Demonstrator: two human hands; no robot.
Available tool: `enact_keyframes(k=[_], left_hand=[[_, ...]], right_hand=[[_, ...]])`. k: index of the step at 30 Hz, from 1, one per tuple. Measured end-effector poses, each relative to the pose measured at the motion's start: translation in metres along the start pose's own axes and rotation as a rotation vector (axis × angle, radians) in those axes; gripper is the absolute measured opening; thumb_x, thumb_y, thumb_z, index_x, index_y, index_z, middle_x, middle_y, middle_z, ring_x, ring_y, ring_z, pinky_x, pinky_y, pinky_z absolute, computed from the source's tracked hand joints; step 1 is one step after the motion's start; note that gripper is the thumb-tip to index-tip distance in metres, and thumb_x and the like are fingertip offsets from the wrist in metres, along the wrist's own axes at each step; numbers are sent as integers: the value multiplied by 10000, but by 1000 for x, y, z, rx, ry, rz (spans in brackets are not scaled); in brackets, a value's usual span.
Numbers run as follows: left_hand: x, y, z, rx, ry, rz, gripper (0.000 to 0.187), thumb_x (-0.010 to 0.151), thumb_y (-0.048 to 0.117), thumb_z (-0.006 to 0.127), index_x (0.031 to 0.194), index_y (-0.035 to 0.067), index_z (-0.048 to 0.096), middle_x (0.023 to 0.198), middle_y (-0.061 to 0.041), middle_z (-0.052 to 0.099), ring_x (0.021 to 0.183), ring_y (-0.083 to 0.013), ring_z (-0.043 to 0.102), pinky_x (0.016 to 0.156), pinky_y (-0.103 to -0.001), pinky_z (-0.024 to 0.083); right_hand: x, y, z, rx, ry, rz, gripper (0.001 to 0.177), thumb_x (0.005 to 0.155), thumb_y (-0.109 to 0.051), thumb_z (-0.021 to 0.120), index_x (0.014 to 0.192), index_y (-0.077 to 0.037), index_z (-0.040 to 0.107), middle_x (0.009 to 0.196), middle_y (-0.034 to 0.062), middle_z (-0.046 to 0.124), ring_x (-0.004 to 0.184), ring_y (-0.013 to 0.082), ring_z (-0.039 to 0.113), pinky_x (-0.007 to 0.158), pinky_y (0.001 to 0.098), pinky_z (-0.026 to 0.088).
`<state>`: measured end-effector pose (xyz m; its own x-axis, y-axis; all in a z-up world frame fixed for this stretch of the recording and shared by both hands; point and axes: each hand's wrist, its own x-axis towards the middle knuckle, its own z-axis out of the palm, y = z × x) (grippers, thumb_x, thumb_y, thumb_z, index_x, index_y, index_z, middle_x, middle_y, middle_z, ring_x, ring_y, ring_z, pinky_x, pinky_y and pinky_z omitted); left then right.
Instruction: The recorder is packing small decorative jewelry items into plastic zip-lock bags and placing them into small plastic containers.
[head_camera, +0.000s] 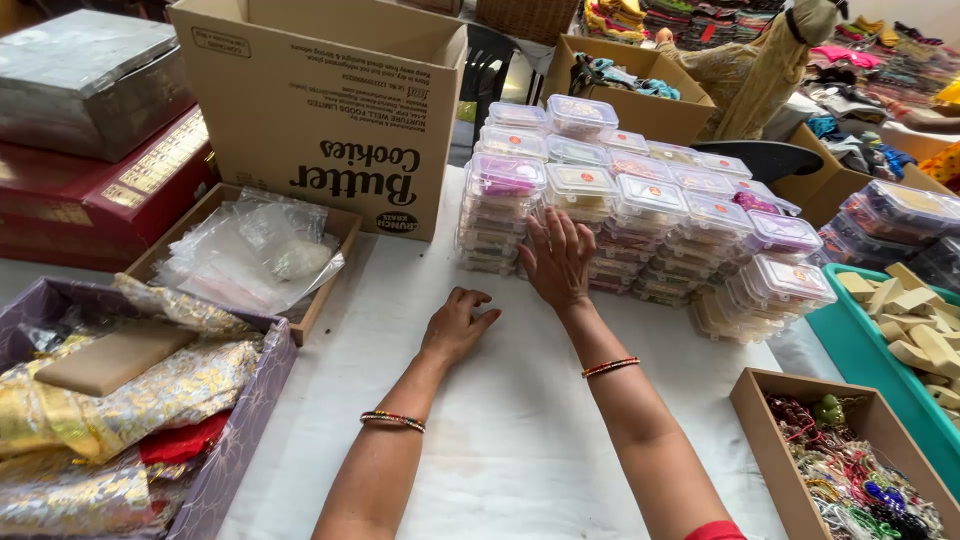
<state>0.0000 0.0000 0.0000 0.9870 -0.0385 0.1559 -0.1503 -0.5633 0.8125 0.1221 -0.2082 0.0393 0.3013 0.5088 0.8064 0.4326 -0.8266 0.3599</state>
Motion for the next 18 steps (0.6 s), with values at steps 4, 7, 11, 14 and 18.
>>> enact_keyframes(k=[4, 7, 11, 14, 18], left_hand=[[5, -2, 2, 36, -13, 2, 482, 965, 510, 608, 1261, 133, 659, 1288, -58, 614, 964, -199, 731, 901, -371, 579], [9, -9, 10, 55, -21, -1, 485, 960, 530, 598, 1245, 143, 664, 1280, -54, 618, 970, -187, 732, 899, -370, 579], [15, -16, 16, 78, -30, -2, 487, 968, 553, 572, 1206, 143, 686, 1241, -41, 645, 982, -193, 727, 886, -368, 592], [11, -10, 10, 110, -33, 4, 480, 968, 562, 572, 1171, 148, 704, 1185, -25, 670, 974, -198, 721, 879, -372, 587], [9, -8, 8, 99, -30, 3, 461, 970, 550, 572, 1130, 148, 729, 1109, -17, 696, 967, -196, 720, 863, -372, 583]], right_hand=[[-14, 18, 18, -128, 17, 46, 799, 1099, -540, 581, 1691, -203, 163, 1753, 107, 102, 1624, 286, 97, 1295, 587, -6], [-9, 22, 27, -244, -43, 47, 861, 1105, -642, 452, 1712, -218, 12, 1772, 83, -34, 1638, 261, -31, 1291, 588, -58], [-1, 16, 44, -284, -121, 176, 815, 1074, -698, 255, 1698, -231, 19, 1759, 79, -27, 1624, 263, -49, 1269, 602, -81], [4, 8, 48, -221, -100, 231, 787, 1098, -693, 211, 1696, -213, 33, 1755, 99, -28, 1619, 280, -54, 1258, 615, -91], [0, 3, 53, -52, -11, 297, 758, 1100, -646, 221, 1699, -203, 81, 1757, 111, -20, 1625, 286, -29, 1273, 618, -73]])
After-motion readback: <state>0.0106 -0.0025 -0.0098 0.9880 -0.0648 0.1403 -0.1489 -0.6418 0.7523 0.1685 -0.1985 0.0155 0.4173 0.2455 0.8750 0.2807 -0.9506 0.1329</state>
